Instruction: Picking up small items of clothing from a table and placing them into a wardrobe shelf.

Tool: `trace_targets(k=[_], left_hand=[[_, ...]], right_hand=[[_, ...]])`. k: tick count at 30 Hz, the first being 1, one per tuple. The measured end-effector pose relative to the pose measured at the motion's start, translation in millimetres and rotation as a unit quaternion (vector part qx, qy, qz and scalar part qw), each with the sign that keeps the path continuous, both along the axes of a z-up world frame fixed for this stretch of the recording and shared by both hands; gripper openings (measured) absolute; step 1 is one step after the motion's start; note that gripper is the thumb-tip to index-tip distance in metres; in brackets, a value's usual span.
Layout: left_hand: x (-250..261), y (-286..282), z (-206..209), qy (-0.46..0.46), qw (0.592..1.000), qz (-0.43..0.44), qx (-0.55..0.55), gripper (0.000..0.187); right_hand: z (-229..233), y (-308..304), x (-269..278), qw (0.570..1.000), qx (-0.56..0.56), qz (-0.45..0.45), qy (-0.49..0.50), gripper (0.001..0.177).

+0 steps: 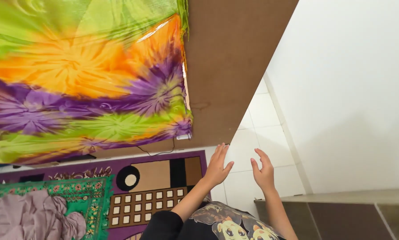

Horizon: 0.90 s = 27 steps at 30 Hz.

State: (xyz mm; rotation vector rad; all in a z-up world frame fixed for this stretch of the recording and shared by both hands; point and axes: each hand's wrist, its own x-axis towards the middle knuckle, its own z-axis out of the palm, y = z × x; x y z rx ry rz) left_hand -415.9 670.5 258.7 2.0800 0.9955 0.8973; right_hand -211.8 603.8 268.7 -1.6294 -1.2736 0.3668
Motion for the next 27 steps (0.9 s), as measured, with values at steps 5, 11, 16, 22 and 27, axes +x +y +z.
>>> trace_targets(k=[5,11,16,22,27], left_hand=[[50.8,27.1,4.8,0.002,1.0,0.007,-0.019,0.067],[106.4,87.1,6.0,0.008,1.0,-0.006,-0.015,0.067],[175.0,154.3,9.9,0.001,0.999,-0.038,-0.003,0.067],[259.4,227.4,10.2,0.017,0.992,-0.118,0.038,0.069],[334.4,284.9,1.4,0.01,0.991,-0.133,0.016,0.068]], right_hand=[[3.2,42.2,44.2,1.0,-0.007,0.024,0.008,0.041],[0.7,105.7,95.5,0.999,0.004,0.043,0.015,0.042],[11.4,170.2,158.3,0.999,0.019,0.027,0.017,0.042],[9.1,239.4,241.6,0.999,0.023,-0.038,0.023,0.041],[-10.2,290.8,314.8,0.999,-0.007,-0.039,0.035,0.045]])
